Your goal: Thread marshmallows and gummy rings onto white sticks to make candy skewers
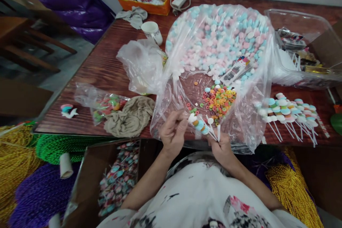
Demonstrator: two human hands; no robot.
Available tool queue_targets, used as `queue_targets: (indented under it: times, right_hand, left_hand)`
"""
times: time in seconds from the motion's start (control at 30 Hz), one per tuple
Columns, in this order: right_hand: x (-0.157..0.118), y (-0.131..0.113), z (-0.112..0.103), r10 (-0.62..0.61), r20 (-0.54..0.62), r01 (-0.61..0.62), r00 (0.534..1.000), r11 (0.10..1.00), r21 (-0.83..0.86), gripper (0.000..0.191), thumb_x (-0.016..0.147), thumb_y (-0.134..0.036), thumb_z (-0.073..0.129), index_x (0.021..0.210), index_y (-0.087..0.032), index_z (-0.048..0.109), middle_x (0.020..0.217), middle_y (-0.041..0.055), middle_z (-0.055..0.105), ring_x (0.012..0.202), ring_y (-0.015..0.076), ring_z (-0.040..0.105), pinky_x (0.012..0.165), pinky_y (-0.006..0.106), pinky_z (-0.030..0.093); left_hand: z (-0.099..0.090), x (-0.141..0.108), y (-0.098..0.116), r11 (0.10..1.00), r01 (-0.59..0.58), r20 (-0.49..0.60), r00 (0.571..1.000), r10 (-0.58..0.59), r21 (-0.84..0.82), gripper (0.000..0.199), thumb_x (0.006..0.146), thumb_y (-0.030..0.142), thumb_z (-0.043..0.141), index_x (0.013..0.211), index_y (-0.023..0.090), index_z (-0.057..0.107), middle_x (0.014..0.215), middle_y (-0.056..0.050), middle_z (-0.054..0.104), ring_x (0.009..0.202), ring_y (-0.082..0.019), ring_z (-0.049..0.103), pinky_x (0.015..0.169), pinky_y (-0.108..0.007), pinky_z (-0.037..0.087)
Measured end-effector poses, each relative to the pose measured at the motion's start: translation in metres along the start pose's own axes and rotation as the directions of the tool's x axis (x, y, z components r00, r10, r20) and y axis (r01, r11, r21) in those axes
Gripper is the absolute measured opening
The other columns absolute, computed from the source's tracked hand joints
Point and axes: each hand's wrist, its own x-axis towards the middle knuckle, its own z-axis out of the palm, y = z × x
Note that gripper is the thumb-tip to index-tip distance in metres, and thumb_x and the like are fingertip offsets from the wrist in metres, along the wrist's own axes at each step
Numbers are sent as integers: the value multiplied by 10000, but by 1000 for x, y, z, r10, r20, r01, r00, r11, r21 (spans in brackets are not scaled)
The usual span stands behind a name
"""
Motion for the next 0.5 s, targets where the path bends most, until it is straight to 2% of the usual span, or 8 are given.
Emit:
queue_targets:
  times: [0.07, 0.17, 0.23, 0.37, 0.5]
  right_hand:
    - [2, 0, -4, -10, 13, 10, 1000, 1000, -14, 271, 904, -142, 476, 642, -210, 479, 589, -42, 469, 539, 110, 457, 562, 239, 365]
    - [2, -1, -7, -43, 46, 44, 998, 999, -23, 248, 906, -147, 469, 669, -209, 509, 600, -38, 495, 550, 115, 478, 574, 239, 390]
    - [1, -1, -8, -45, 46, 46, 998, 999, -14, 249, 914, -158, 463, 677, -210, 518, 597, -35, 502, 546, 117, 474, 571, 240, 403]
    - [0, 1, -8, -47, 0, 47, 999, 999, 6, 273, 918, -173, 462, 652, -212, 506, 588, -27, 510, 533, 116, 459, 571, 242, 425]
    - [2, 1, -5, -41, -42, 41, 998, 999, 3, 219, 888, -136, 436, 721, -209, 557, 618, -21, 545, 535, 116, 484, 573, 235, 441]
  left_hand:
    - [0, 3, -1, 994, 105, 41, 994, -104, -34, 275, 914, 289, 599, 1164, 225, 693, 886, -29, 681, 829, -142, 643, 795, -289, 536]
    - [3, 6, -1, 997, 70, 141, 987, -76, 44, 201, 879, 255, 651, 1053, 228, 748, 1030, -52, 673, 971, -159, 636, 894, -304, 521]
    - [8, 3, -1, 998, 48, 171, 984, -56, 51, 201, 889, 241, 634, 1055, 232, 747, 1131, -69, 684, 1068, -181, 637, 971, -346, 509]
    - [18, -11, -3, 996, 87, 153, 984, -88, 14, 249, 932, 249, 567, 1131, 223, 715, 1145, -77, 729, 1100, -202, 669, 1022, -405, 513]
    - [21, -22, -7, 992, 120, 118, 985, -124, 35, 261, 937, 264, 562, 1151, 227, 707, 1154, -60, 732, 1079, -203, 686, 1027, -406, 521]
